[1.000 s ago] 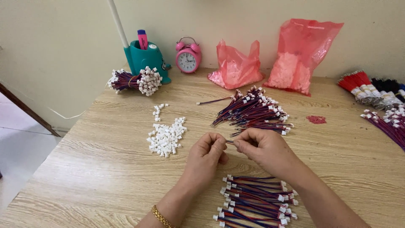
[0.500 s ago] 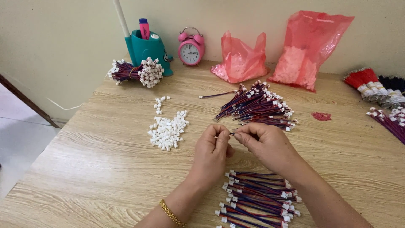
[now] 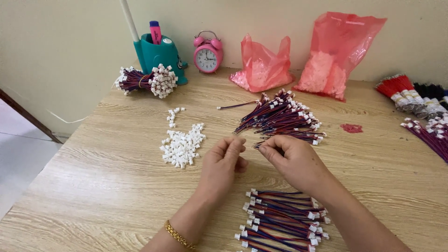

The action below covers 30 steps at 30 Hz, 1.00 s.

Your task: Assembling small electronic wire connectors by manually attaching plastic housings to wire bundles.

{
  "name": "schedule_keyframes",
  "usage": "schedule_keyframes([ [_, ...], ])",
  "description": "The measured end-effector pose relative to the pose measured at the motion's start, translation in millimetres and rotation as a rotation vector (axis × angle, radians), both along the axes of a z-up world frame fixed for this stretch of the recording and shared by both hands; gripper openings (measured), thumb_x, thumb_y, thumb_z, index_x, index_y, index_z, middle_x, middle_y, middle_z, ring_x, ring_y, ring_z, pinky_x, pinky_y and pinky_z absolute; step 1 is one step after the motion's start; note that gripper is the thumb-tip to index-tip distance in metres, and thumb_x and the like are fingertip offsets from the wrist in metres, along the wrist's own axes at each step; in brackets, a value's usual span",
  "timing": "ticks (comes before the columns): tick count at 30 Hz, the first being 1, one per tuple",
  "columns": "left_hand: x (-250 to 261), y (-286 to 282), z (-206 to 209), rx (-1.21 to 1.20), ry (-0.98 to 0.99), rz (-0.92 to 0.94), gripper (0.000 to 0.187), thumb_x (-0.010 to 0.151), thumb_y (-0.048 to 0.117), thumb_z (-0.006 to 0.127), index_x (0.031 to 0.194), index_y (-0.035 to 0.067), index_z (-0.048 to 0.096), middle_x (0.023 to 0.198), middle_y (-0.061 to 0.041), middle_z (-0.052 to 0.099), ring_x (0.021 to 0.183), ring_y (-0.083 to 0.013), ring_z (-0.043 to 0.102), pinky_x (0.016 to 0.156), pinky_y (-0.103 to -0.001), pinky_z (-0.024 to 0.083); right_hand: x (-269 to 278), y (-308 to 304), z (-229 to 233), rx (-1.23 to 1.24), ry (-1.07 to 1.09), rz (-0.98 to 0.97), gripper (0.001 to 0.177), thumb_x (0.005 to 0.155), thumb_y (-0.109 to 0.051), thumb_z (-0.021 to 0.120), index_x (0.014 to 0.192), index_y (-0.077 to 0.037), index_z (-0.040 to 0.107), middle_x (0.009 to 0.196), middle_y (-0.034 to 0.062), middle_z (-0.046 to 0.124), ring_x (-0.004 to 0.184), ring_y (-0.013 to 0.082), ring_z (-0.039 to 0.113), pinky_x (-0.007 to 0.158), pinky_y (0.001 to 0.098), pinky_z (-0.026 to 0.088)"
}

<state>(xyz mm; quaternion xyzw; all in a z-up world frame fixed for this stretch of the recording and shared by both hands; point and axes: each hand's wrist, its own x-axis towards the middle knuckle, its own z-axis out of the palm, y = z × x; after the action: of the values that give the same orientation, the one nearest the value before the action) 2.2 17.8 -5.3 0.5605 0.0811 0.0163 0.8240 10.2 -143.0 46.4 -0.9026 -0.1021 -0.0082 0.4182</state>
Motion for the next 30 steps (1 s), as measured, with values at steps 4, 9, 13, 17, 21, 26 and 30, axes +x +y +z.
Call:
schedule_keyframes([
  [4, -5, -4, 0, 0.044, -0.015, -0.025, 0.020, 0.091, 0.024, 0.068, 0.094, 0.004, 0.070, 0.080, -0.008, 0.062, 0.059, -0.0178, 0.067, 0.054, -0.028, 0.060, -1, 1, 3, 0.003, 0.001, 0.026, 0.017, 0.089, -0.016, 0.062, 0.087, -0.007, 0.075, 0.072, 0.0153, 0.069, 0.073, 0.0247, 0.066, 0.071, 0.0379, 0.052],
  [9, 2, -7, -18, 0.048, -0.040, -0.063, 0.019, 0.093, 0.021, 0.067, 0.092, 0.002, 0.069, 0.078, -0.010, 0.060, 0.058, -0.0180, 0.065, 0.052, -0.028, 0.059, 0, 2, 0, -0.019, -0.009, 0.030, 0.017, 0.088, -0.014, 0.061, 0.088, -0.006, 0.075, 0.073, 0.0161, 0.070, 0.074, 0.0246, 0.067, 0.072, 0.0386, 0.052],
  [13, -7, -2, 4, 0.018, -0.011, -0.041, 0.023, 0.094, 0.025, 0.065, 0.093, 0.002, 0.070, 0.083, -0.012, 0.065, 0.058, -0.0179, 0.066, 0.052, -0.029, 0.059, -1, 2, 5, -0.048, -0.011, 0.012, 0.016, 0.088, -0.016, 0.062, 0.088, -0.008, 0.076, 0.073, 0.0152, 0.070, 0.074, 0.0254, 0.067, 0.072, 0.0386, 0.052],
  [17, -10, -3, 4, 0.135, -0.105, 0.026, 0.020, 0.094, 0.017, 0.062, 0.097, 0.001, 0.073, 0.077, -0.010, 0.064, 0.052, -0.0156, 0.063, 0.046, -0.026, 0.057, 1, -2, 2, 0.002, 0.011, -0.017, 0.017, 0.089, -0.015, 0.061, 0.088, -0.007, 0.077, 0.071, 0.0143, 0.068, 0.072, 0.0225, 0.064, 0.071, 0.0368, 0.051],
  [21, -21, -8, 21, 0.357, -0.122, -0.050, 0.023, 0.093, 0.013, 0.057, 0.111, 0.009, 0.072, 0.096, -0.004, 0.063, 0.063, -0.0100, 0.058, 0.063, -0.023, 0.063, -3, 5, 10, -0.094, 0.097, -0.121, 0.019, 0.088, -0.030, 0.065, 0.079, -0.015, 0.072, 0.073, -0.0064, 0.069, 0.070, 0.0074, 0.057, 0.069, 0.0256, 0.044],
  [26, -25, -10, 19, 0.470, -0.173, -0.053, 0.029, 0.092, 0.010, 0.057, 0.118, 0.008, 0.069, 0.095, -0.003, 0.063, 0.067, -0.0101, 0.058, 0.055, -0.021, 0.053, 0, 1, 2, -0.058, 0.045, -0.096, 0.019, 0.088, -0.028, 0.066, 0.077, -0.014, 0.072, 0.069, -0.0055, 0.066, 0.067, 0.0079, 0.056, 0.066, 0.0255, 0.043],
  [30, -21, -10, 5, 0.561, -0.407, 0.027, 0.025, 0.091, 0.008, 0.059, 0.114, 0.008, 0.070, 0.088, -0.003, 0.062, 0.069, -0.0113, 0.059, 0.058, -0.023, 0.054, 0, 0, 3, -0.075, 0.015, -0.067, 0.019, 0.088, -0.028, 0.065, 0.076, -0.015, 0.072, 0.070, -0.0061, 0.066, 0.068, 0.0075, 0.056, 0.068, 0.0252, 0.043],
])
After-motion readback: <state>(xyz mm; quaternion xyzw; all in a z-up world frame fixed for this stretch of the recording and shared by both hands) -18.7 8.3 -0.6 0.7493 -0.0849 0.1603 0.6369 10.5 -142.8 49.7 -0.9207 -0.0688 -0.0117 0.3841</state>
